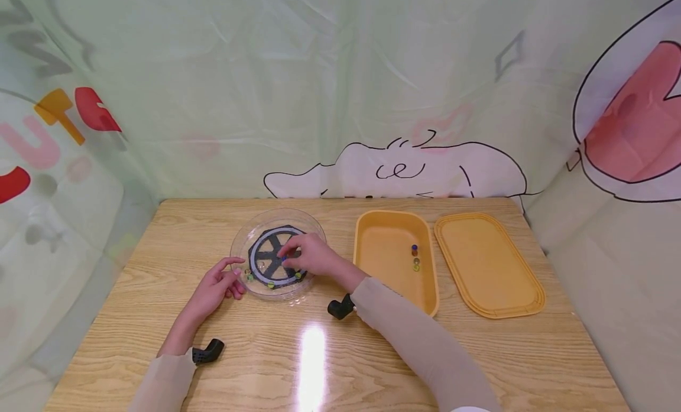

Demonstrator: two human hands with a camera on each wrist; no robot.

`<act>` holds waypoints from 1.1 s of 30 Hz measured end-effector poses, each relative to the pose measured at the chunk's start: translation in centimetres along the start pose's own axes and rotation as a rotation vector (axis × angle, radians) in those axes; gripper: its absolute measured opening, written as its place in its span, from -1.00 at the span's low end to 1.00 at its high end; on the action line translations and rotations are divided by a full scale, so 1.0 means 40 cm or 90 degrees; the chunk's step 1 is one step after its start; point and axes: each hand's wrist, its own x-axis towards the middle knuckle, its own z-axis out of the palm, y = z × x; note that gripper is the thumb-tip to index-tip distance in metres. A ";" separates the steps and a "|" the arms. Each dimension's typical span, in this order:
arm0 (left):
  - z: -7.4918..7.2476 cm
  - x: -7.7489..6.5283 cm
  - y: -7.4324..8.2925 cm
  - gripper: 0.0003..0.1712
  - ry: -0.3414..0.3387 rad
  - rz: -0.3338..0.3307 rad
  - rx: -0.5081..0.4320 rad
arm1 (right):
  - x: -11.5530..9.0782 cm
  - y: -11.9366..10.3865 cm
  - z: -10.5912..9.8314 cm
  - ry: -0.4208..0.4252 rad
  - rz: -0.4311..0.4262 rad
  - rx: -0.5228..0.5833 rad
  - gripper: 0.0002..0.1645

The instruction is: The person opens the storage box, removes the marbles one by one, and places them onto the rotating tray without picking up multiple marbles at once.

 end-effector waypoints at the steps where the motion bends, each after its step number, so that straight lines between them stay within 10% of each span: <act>1: 0.001 -0.002 0.006 -0.62 -0.001 0.001 0.001 | 0.000 0.000 0.000 -0.002 -0.003 0.001 -0.77; 19: 0.007 -0.031 0.070 -0.61 -0.014 0.019 0.007 | -0.034 -0.034 -0.085 0.062 0.056 0.015 -0.78; 33: 0.006 -0.027 0.061 -0.62 -0.014 0.012 0.009 | -0.190 0.069 -0.263 0.170 0.170 -0.024 -0.81</act>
